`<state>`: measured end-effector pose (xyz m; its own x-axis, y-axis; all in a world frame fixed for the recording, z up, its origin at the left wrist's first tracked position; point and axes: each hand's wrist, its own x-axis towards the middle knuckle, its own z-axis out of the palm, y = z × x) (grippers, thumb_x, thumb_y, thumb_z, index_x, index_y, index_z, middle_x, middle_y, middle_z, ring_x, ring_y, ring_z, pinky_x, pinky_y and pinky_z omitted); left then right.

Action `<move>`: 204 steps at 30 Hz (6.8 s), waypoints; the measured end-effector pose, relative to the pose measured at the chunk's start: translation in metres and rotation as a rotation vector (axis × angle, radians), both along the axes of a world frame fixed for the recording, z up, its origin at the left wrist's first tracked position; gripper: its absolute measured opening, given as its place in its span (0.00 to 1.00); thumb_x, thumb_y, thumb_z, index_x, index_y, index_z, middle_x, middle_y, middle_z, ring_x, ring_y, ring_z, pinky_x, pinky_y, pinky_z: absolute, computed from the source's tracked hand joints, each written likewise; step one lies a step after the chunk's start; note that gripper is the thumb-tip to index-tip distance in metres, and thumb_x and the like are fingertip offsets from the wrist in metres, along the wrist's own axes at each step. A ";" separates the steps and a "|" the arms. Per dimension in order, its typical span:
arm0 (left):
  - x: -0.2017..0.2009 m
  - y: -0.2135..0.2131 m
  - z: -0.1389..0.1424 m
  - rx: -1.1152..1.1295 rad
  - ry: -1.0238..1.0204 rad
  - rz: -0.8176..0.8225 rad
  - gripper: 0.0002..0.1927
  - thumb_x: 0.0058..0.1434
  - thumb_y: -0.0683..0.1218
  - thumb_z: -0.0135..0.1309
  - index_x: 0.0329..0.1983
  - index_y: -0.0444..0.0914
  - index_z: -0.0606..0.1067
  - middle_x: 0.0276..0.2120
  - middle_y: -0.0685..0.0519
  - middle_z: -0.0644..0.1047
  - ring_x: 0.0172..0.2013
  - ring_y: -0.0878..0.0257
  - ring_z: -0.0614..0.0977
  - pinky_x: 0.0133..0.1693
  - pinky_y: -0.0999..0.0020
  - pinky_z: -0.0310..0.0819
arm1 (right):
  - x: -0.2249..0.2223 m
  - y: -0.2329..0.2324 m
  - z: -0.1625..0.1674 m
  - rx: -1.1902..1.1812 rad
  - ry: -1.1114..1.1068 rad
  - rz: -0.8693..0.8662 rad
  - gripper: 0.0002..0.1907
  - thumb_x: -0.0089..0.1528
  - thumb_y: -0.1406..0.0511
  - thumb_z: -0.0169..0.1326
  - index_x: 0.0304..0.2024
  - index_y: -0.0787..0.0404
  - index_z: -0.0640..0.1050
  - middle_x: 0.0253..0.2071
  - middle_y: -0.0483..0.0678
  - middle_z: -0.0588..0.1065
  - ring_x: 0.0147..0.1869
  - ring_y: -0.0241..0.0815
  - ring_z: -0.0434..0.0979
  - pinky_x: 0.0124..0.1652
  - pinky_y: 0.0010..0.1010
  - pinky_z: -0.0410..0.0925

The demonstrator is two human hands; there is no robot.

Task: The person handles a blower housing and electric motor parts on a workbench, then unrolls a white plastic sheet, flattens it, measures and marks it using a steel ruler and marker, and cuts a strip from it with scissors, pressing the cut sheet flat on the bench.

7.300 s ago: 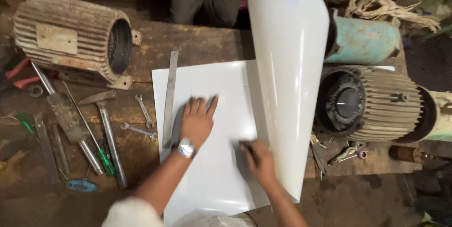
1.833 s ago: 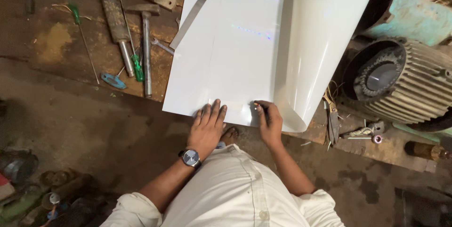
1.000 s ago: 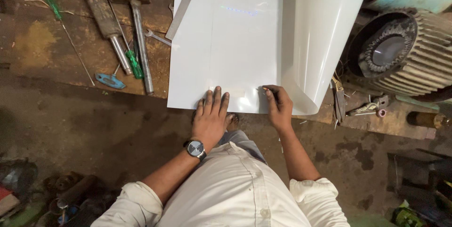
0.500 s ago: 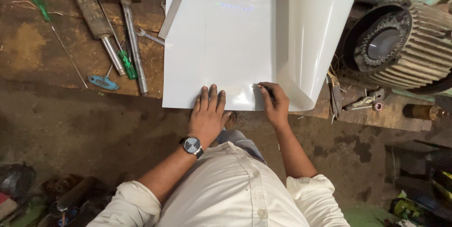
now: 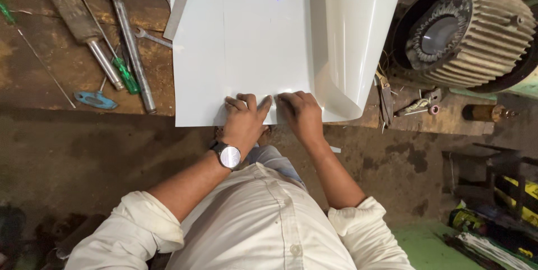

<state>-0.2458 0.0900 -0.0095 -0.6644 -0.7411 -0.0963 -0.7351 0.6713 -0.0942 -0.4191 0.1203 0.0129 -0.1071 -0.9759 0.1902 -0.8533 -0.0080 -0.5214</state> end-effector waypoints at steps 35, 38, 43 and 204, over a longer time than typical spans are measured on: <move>0.029 -0.203 0.044 -0.171 0.412 0.356 0.31 0.67 0.52 0.49 0.68 0.29 0.67 0.68 0.39 0.64 0.65 0.44 0.66 0.61 0.46 0.57 | -0.032 -0.007 -0.007 -0.117 -0.001 0.108 0.15 0.69 0.69 0.47 0.56 0.73 0.71 0.62 0.64 0.70 0.66 0.65 0.68 0.64 0.48 0.63; 0.003 -0.199 0.043 -0.146 0.383 0.187 0.24 0.69 0.49 0.47 0.64 0.30 0.72 0.62 0.41 0.72 0.56 0.48 0.74 0.57 0.48 0.65 | -0.037 -0.006 -0.003 -0.093 -0.008 0.145 0.13 0.69 0.69 0.47 0.53 0.72 0.71 0.64 0.62 0.70 0.68 0.64 0.67 0.66 0.49 0.62; -0.032 -0.130 0.038 -0.021 0.290 0.071 0.12 0.65 0.43 0.49 0.48 0.38 0.79 0.44 0.49 0.79 0.45 0.52 0.78 0.47 0.52 0.72 | -0.043 -0.004 -0.004 -0.079 -0.008 0.155 0.11 0.70 0.67 0.48 0.50 0.71 0.72 0.66 0.62 0.68 0.70 0.64 0.66 0.67 0.49 0.61; -0.074 -0.162 0.014 0.373 -0.297 -0.064 0.66 0.40 0.71 0.71 0.73 0.32 0.58 0.75 0.38 0.47 0.71 0.35 0.50 0.63 0.40 0.57 | -0.040 -0.198 -0.044 -0.159 0.159 -0.008 0.04 0.59 0.68 0.62 0.35 0.62 0.80 0.36 0.54 0.73 0.41 0.57 0.74 0.41 0.45 0.70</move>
